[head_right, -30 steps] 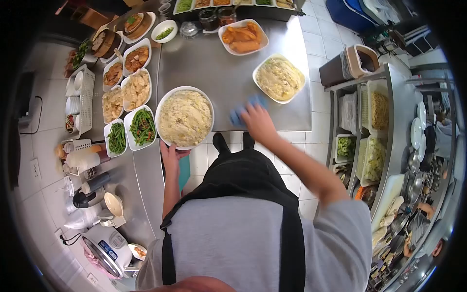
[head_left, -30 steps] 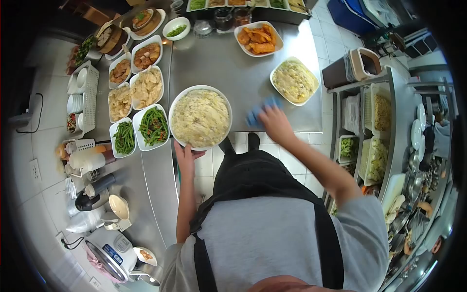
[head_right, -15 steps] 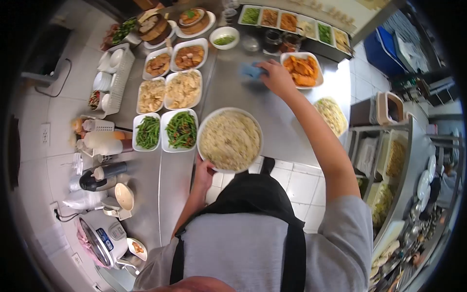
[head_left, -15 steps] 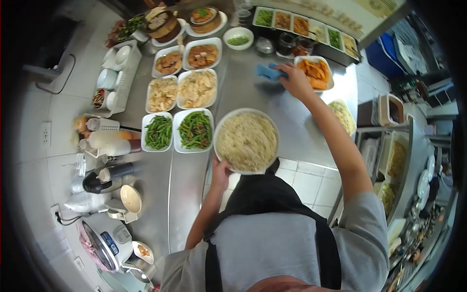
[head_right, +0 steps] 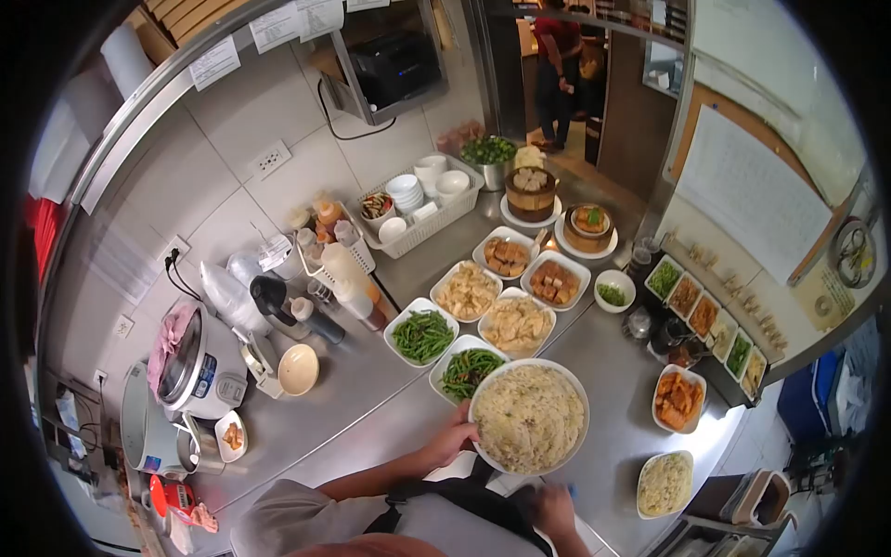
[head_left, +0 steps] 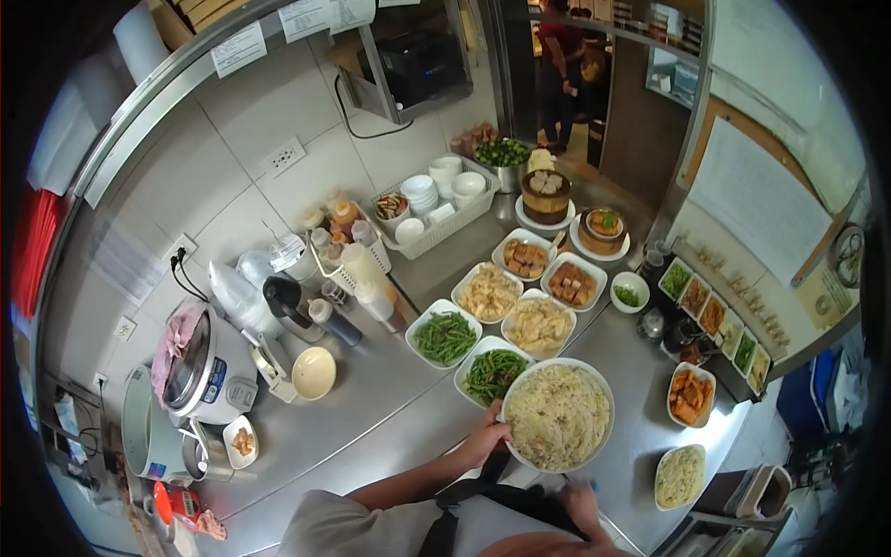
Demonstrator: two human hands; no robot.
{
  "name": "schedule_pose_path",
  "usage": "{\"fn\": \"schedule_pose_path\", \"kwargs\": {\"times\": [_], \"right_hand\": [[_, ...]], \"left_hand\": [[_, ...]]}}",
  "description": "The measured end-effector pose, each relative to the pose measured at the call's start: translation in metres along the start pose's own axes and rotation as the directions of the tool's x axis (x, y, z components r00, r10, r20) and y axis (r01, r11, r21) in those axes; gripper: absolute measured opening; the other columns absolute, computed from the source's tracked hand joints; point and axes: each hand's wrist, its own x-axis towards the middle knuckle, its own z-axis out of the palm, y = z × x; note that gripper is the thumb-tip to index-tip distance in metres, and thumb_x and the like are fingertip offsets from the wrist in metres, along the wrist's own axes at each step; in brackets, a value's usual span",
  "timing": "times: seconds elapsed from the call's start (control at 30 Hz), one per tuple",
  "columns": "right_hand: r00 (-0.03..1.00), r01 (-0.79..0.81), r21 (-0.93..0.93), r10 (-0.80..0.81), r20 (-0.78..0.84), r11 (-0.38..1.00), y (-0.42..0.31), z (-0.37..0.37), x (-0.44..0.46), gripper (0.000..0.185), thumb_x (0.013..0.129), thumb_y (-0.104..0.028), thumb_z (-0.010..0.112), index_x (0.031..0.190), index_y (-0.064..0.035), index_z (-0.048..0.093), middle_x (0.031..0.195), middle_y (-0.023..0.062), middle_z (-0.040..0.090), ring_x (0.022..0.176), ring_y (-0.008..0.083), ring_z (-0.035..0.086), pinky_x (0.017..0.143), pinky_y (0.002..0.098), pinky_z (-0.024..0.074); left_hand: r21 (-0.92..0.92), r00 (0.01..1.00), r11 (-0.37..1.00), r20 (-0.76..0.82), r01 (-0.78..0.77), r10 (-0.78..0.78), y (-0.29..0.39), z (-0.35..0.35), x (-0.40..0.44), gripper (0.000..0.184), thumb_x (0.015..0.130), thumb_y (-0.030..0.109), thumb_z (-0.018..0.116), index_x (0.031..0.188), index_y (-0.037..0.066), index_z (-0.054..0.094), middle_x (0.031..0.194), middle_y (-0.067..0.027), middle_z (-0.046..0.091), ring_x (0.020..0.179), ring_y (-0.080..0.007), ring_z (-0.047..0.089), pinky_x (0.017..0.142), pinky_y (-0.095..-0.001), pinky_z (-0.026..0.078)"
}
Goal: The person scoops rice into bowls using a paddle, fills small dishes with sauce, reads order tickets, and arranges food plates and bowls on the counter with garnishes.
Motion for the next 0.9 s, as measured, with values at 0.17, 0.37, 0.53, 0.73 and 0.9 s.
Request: {"fn": "schedule_pose_path", "kwargs": {"times": [0.17,0.37,0.53,0.73,0.9], "right_hand": [[0.733,-0.545,0.566,0.679,-0.036,0.619,0.069,0.030,-0.130,0.016,0.083,-0.020,0.062,0.090,-0.0063,0.061,0.077,0.0071,0.059,0.063,0.0234,0.056,0.057,0.0351,0.0457],[0.373,-0.620,0.598,0.862,-0.345,0.507,0.032,-0.087,-0.079,0.026,0.088,-0.024,0.058,0.086,0.0024,0.057,0.071,0.0131,0.057,0.063,0.0217,0.051,0.061,0.0339,0.0423],[0.453,-0.480,0.438,0.642,-0.618,0.760,0.066,-0.139,-0.005,0.020,0.090,-0.016,0.055,0.089,0.0023,0.047,0.077,0.0140,0.049,0.069,0.0206,0.046,0.063,0.0353,0.0385],[0.723,-0.184,0.446,0.428,-0.543,0.876,0.132,-0.157,0.109,0.029,0.079,-0.007,0.057,0.108,-0.0057,0.053,0.088,0.0145,0.061,0.080,0.0291,0.058,0.074,0.0353,0.0451],[0.965,-0.220,0.403,0.259,-0.045,0.889,0.168,-0.120,0.199,0.035,0.081,-0.014,0.056,0.115,-0.0077,0.058,0.102,0.0125,0.063,0.090,0.0249,0.060,0.080,0.0330,0.0460]], "left_hand": [[0.063,0.989,0.994,0.106,0.092,-0.098,-0.017,0.027,0.035,0.050,0.071,0.003,0.049,0.120,0.010,0.041,0.088,-0.0061,0.053,0.070,-0.0147,0.060,0.058,-0.0304,0.056],[0.246,0.948,0.944,0.173,0.221,-0.267,-0.028,0.036,0.058,0.060,0.070,0.006,0.050,0.129,0.009,0.038,0.091,-0.0084,0.055,0.072,-0.0191,0.064,0.061,-0.0369,0.059],[0.452,0.912,0.881,0.287,0.141,-0.293,-0.022,0.019,0.085,0.051,0.083,0.018,0.045,0.133,0.008,0.035,0.104,-0.0120,0.055,0.074,-0.0236,0.067,0.062,-0.0367,0.059],[0.795,0.971,0.585,0.235,-0.161,-0.052,-0.002,0.029,0.083,0.029,0.093,0.021,0.042,0.113,0.005,0.055,0.075,-0.0199,0.062,0.066,-0.0264,0.067,0.057,-0.0361,0.054],[0.826,0.878,0.306,0.419,-0.474,0.231,0.008,0.040,0.104,0.022,0.091,0.018,0.051,0.105,0.010,0.066,0.068,-0.0146,0.064,0.054,-0.0238,0.063,0.055,-0.0336,0.051]]}}
